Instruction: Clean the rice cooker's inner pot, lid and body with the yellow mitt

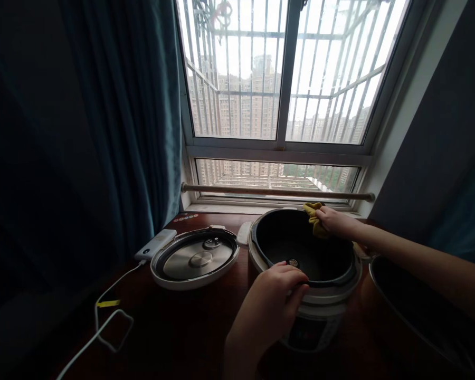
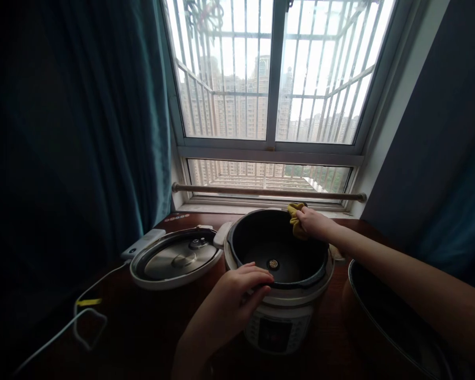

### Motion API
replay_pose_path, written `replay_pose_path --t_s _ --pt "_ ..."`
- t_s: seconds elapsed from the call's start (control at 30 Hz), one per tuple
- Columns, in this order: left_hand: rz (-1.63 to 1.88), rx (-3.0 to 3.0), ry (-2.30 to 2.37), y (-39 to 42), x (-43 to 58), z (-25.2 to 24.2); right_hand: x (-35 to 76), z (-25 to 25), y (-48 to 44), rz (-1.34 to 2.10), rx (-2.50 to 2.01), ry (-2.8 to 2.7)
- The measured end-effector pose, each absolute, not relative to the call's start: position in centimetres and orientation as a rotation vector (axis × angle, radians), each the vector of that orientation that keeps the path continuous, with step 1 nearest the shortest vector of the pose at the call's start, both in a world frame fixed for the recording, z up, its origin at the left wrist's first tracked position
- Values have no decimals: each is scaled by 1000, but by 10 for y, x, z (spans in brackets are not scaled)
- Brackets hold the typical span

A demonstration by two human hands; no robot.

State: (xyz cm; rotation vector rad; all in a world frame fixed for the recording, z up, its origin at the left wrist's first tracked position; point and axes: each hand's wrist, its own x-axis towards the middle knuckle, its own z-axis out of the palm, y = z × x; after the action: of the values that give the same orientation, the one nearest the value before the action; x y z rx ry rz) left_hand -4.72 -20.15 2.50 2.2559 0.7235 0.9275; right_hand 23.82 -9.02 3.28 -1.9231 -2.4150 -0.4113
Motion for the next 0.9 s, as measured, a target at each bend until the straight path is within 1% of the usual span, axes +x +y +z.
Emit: replay_pose_path --t_s 0.07,0.17,0.3,0.5,0.7,0.8,0.9 --pt "920 2257 718 -201 -47 24 238 35 -106 -452 -2000 -2447" --pt "923 2247 714 -200 -47 24 232 36 -138 -601 -2016 -2465" --pt "926 2236 712 -201 -48 26 211 31 -185 -762 -2057 -2314" --pt "1032 2170 715 -199 -50 25 172 19 -228 -699 -2059 -1999" --pt "1258 2159 875 -196 -56 25 108 16 -242 -813 -2147 -1625" --pt "1342 2149 918 -199 -60 28 72 17 -240 -717 -2105 -1607" --pt "1368 2136 952 -204 -62 31 46 21 -233 -540 -2070 -1611"
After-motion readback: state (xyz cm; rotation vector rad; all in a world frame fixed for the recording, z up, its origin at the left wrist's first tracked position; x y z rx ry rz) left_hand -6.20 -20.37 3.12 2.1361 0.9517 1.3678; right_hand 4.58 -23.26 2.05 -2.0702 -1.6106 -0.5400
